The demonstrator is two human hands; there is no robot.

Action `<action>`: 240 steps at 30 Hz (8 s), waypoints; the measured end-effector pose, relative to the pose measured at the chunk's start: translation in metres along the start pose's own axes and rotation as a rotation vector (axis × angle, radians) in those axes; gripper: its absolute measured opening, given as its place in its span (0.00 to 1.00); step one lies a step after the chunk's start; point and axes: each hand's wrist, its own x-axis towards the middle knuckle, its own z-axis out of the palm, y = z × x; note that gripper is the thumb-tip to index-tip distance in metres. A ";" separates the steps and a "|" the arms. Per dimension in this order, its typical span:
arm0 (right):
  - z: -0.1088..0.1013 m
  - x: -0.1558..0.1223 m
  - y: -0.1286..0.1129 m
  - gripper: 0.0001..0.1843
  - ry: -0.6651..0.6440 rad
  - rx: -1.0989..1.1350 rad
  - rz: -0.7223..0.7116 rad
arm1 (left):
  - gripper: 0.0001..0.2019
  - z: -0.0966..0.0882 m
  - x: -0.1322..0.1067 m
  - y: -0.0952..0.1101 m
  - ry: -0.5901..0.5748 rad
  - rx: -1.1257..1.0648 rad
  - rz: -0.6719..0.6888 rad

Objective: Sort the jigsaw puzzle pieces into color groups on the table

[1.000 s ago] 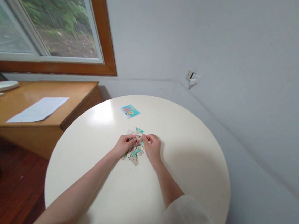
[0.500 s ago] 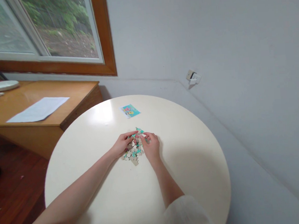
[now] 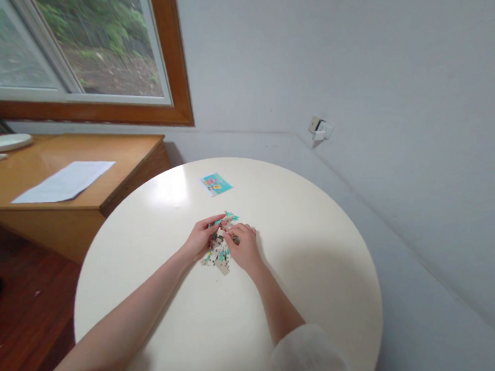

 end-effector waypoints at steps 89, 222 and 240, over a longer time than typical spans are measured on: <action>0.000 0.002 0.010 0.18 0.177 0.183 0.243 | 0.12 0.006 -0.005 0.009 -0.037 -0.103 -0.059; 0.003 -0.002 0.003 0.10 0.123 0.590 0.255 | 0.05 0.001 -0.003 0.000 -0.115 0.361 0.240; 0.006 -0.001 0.008 0.12 0.237 0.630 0.324 | 0.03 0.002 0.000 -0.005 -0.027 0.362 0.253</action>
